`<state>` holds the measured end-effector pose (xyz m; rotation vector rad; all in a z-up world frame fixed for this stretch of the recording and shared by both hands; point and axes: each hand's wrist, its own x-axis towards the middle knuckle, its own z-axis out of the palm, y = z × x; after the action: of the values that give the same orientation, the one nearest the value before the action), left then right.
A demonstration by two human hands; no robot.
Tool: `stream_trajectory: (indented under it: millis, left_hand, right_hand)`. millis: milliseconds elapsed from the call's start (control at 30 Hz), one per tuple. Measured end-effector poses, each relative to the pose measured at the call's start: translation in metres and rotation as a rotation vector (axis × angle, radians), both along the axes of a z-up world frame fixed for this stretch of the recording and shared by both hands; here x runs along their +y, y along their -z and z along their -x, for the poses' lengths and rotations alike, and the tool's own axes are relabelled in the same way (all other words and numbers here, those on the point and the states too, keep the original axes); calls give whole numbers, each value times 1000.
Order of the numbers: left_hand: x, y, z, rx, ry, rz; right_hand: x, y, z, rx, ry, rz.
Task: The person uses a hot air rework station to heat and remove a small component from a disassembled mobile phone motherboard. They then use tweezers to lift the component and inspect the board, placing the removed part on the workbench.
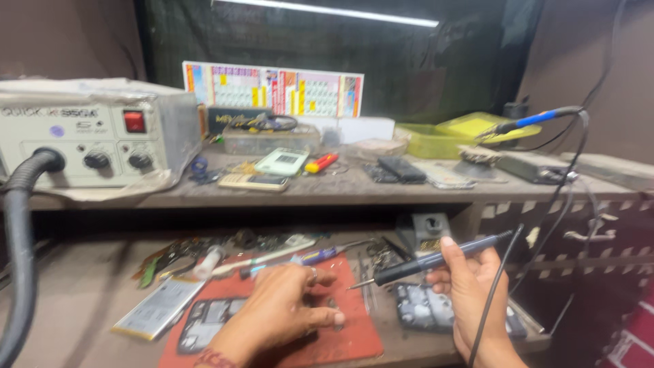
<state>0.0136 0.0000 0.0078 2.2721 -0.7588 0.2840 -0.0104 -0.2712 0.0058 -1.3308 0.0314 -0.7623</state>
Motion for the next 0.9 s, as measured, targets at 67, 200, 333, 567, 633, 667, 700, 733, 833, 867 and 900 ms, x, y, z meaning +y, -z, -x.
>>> stream_trajectory:
  millis: [67, 200, 333, 567, 633, 667, 700, 733, 833, 867, 900]
  left_hand:
    - [3, -4, -4, -184, 27, 52]
    - [-10, -26, -6, -319, -37, 89]
    - [-33, -42, 1, -303, -108, 294]
    - [-67, -57, 16, -192, -68, 246]
    - [-71, -57, 17, -226, -58, 214]
    - [-72, -55, 17, -314, -19, 237]
    - [-74, -52, 17, -402, 20, 261]
    - [-74, -50, 16, -374, 24, 248]
    - [-74, -48, 13, -347, 36, 223]
    - [-74, -47, 13, -371, 43, 226]
    - [-73, -47, 14, -395, 50, 229]
  right_hand:
    - [-6, -10, 1, -28, 21, 6]
    - [-27, -33, 2, -152, 78, 70]
    - [-51, -52, 3, -255, 179, 209]
    - [-65, -58, 11, -190, 322, 564]
    - [-66, -58, 8, -184, 309, 653]
    - [-68, -59, 4, -179, 276, 680]
    - [-69, -60, 0, -175, 244, 707]
    - [-70, -61, -3, -159, 259, 737]
    - [-71, -66, -14, -142, 272, 803]
    - [-71, -65, -16, -151, 256, 812]
    - [-71, -64, -19, -160, 239, 820]
